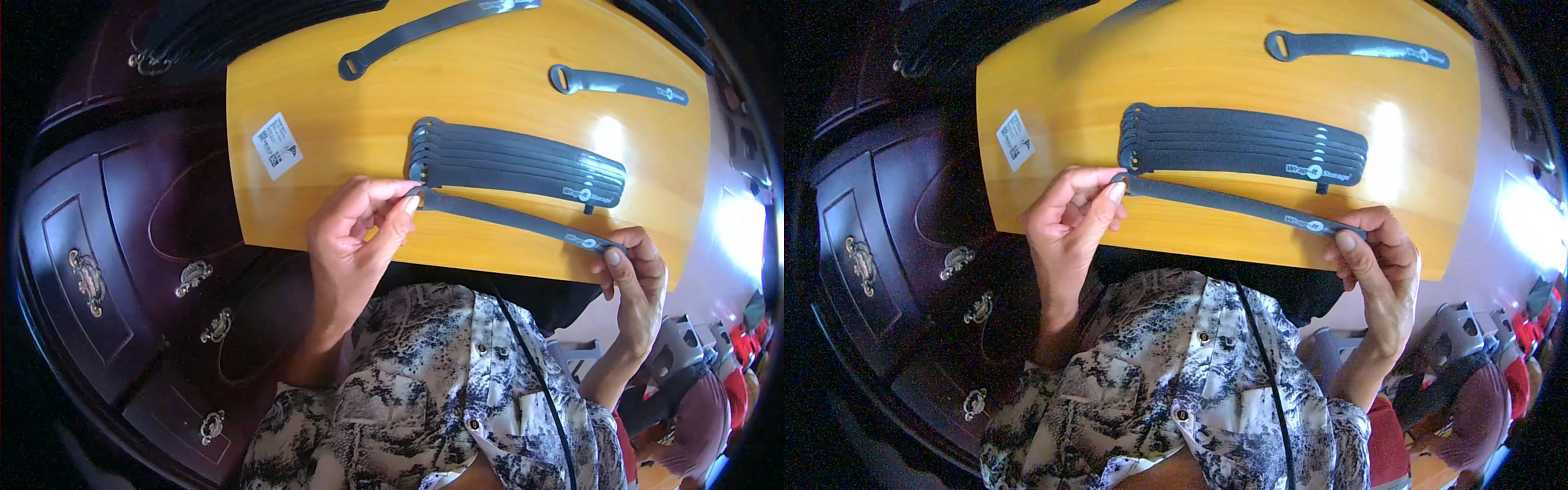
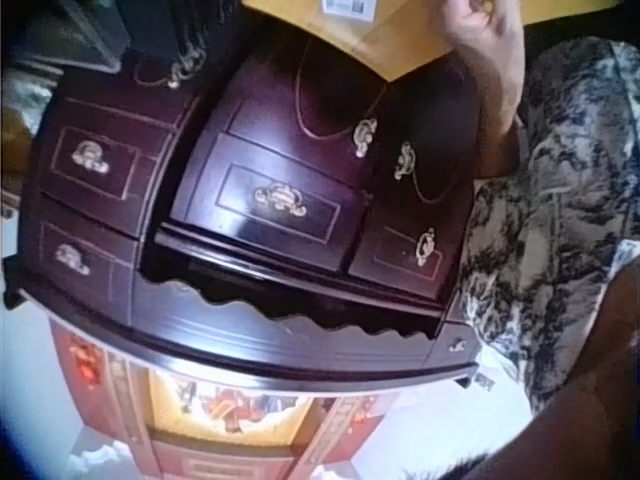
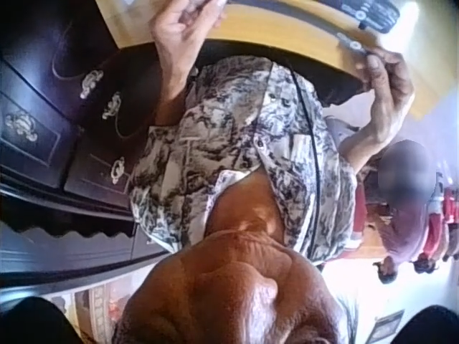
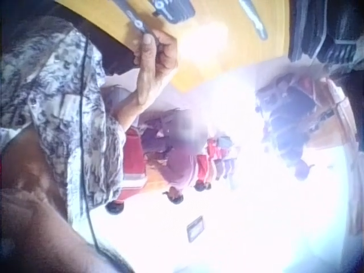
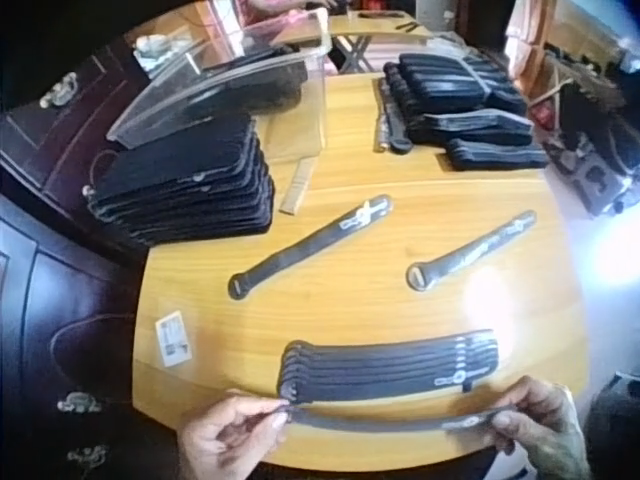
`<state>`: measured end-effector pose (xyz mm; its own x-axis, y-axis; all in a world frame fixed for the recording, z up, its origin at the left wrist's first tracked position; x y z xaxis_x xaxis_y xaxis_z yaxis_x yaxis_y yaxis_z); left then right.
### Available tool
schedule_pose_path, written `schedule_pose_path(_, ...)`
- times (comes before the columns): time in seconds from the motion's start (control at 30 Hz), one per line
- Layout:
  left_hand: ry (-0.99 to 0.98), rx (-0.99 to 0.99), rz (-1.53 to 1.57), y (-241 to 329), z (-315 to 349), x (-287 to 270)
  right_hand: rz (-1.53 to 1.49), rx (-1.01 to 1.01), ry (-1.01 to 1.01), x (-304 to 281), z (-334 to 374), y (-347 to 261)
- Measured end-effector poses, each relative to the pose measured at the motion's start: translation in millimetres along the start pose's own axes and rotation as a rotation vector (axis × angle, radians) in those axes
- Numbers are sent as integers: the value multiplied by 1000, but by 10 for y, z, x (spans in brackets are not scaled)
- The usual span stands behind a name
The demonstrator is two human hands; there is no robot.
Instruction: Organizing and stacking black elastic textile straps on a wooden table.
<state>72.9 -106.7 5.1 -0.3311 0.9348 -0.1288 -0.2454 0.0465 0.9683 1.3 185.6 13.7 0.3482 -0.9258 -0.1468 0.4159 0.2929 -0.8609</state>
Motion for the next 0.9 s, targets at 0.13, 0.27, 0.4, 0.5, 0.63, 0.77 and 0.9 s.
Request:
schedule_pose_path(0.13, 76, -39, -24, 11, -4, 16, -74, -54, 48, 56, -23, -50)
schedule_pose_path(0.27, 111, 3, -81, 7, -13, 13, -35, -92, 112, -2, -34, 1)
schedule_pose_path(0.4, 114, 34, -117, -53, -55, 22, -34, -105, 173, -20, -69, 9)
schedule_pose_path(0.5, 117, 48, -121, -45, -60, 41, -16, -150, 225, -22, -74, 25)
schedule_pose_path(0.63, 120, 53, -115, -43, -70, 49, 26, -162, 275, -24, -84, 40)
schedule_pose_path(0.77, 119, 61, -121, -60, -85, 61, 8, -136, 305, -31, -77, 86)
schedule_pose_path(0.9, 136, 65, -131, -71, -84, 62, 7, -154, 296, -29, -94, 101)
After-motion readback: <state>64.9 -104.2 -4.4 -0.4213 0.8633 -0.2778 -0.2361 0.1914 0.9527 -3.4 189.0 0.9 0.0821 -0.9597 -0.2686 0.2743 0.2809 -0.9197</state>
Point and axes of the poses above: each hand's wrist, its own z-axis away from the middle knuckle, its own x-axis out of the palm, y = z × x, the point moved 3 cm from there along -z, towards the middle knuckle, and after that the axes turned 2 degrees about z, right-handed, at the moved point
